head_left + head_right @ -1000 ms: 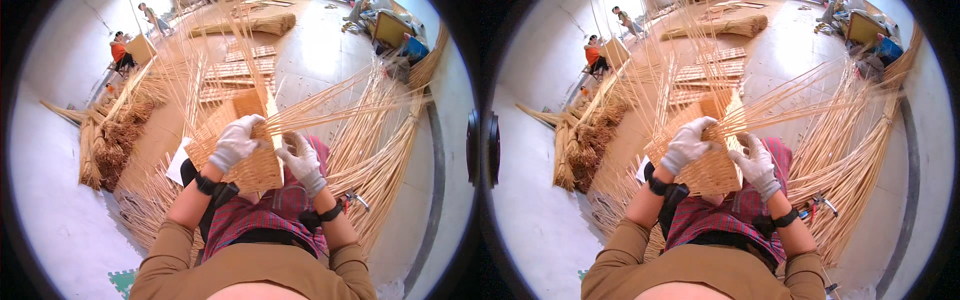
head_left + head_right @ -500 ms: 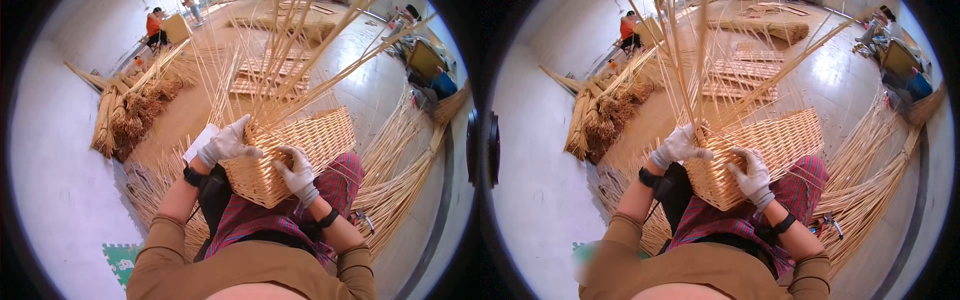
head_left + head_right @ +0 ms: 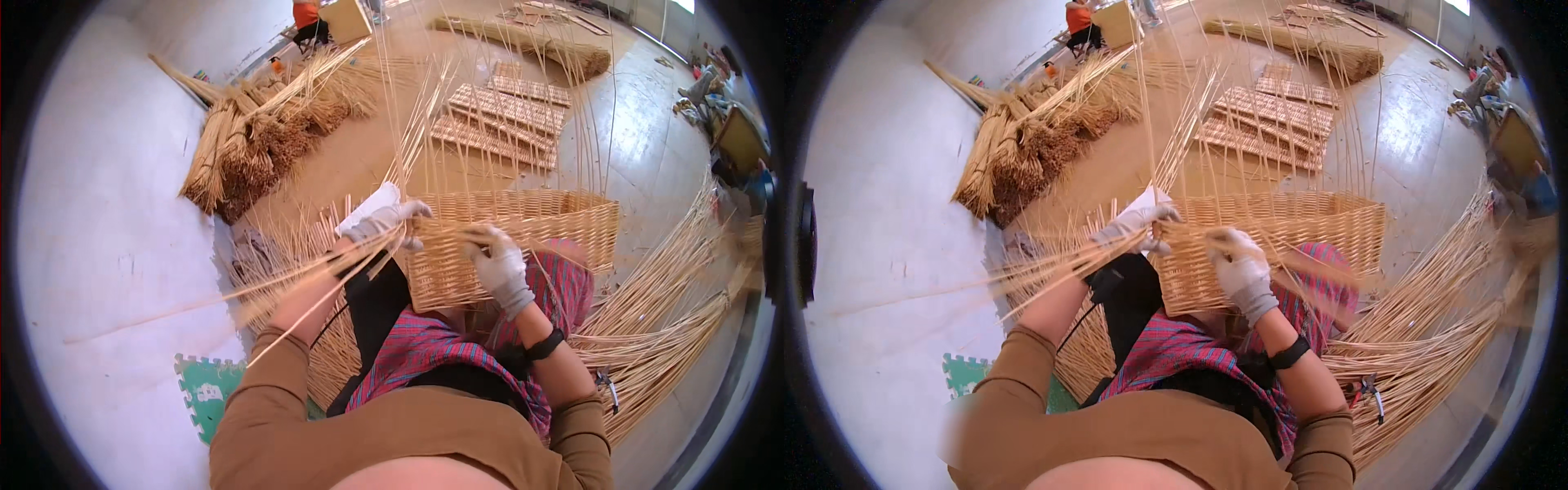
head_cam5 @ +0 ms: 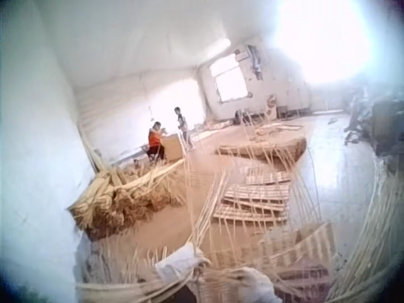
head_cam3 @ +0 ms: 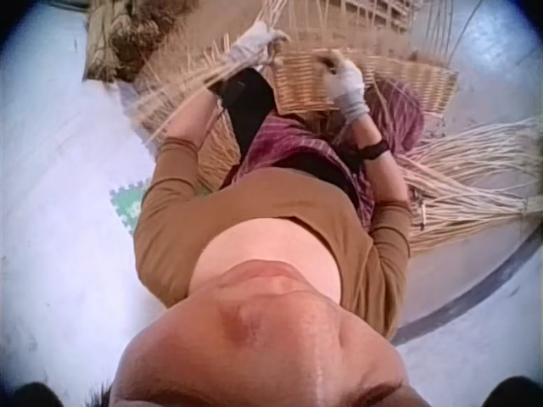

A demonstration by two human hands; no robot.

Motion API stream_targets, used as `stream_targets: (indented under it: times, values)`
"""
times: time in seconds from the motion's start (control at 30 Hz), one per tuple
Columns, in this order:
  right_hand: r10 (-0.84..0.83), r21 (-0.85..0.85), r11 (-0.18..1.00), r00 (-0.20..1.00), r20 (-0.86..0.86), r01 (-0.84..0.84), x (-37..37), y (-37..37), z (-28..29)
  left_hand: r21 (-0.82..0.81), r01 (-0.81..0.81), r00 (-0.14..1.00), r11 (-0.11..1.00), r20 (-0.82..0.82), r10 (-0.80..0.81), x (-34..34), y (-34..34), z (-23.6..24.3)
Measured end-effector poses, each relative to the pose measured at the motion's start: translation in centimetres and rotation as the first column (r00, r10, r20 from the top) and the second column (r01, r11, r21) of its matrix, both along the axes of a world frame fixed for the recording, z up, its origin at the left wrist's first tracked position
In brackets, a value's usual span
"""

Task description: Weave a rectangular basket using long strips of reed or willow.

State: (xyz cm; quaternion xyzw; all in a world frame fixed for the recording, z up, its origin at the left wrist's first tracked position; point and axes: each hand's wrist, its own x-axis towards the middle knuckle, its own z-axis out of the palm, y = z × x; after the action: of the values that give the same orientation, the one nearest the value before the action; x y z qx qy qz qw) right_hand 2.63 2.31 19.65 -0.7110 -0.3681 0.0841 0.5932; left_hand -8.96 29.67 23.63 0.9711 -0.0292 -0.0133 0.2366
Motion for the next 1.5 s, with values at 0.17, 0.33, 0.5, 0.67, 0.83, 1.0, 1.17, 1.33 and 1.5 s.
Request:
stream_targets:
  times: [0.17,0.33,0.5,0.67,0.83,1.0,1.17,1.33,1.5]
  values:
    - [-0.337,-0.193,0.847,0.78,0.527,0.496,4.7,-2.9,-1.3,-0.116,-0.036,0.998,0.993,-0.056,0.03,1.3,-0.6,0.5]
    - [-0.072,-0.417,0.846,0.846,0.528,0.332,7.7,-2.6,-2.3,-0.428,-0.272,0.956,0.862,-0.022,0.291,0.3,7.5,-12.3]
    - [0.135,-0.883,0.466,0.991,0.015,-0.051,12.6,-2.3,-5.2,-0.589,-0.344,0.935,0.731,-0.146,0.322,4.5,7.0,-16.8]
    - [0.159,-0.674,0.739,0.964,0.213,0.027,15.2,-3.0,-6.6,-0.46,-0.502,0.863,0.733,-0.32,0.391,5.9,8.8,-19.9]
    - [0.061,-0.869,0.476,0.991,-0.121,-0.135,20.8,-9.0,-10.5,-0.249,-0.516,0.854,0.82,-0.226,0.469,2.9,8.3,-21.7]
    - [-0.145,-0.693,0.663,0.956,0.254,0.284,27.5,-13.0,-15.9,-0.784,-0.514,0.738,0.349,-0.195,0.646,4.6,1.9,-20.7]
    - [-0.081,-0.693,0.618,0.906,0.415,0.372,25.6,-11.6,-17.3,-0.655,-0.702,0.582,0.281,-0.298,0.757,3.0,-1.3,-22.8]
    - [0.151,-0.922,0.38,0.988,-0.016,-0.073,27.9,-12.1,-11.8,-0.772,-0.555,0.6,0.309,-0.115,0.792,3.6,0.3,-25.6]
    - [0.456,-0.99,-0.144,0.888,-0.059,0.008,29.5,-13.3,-4.0,-0.679,-0.657,0.513,0.327,-0.085,0.854,7.6,-0.1,-20.4]
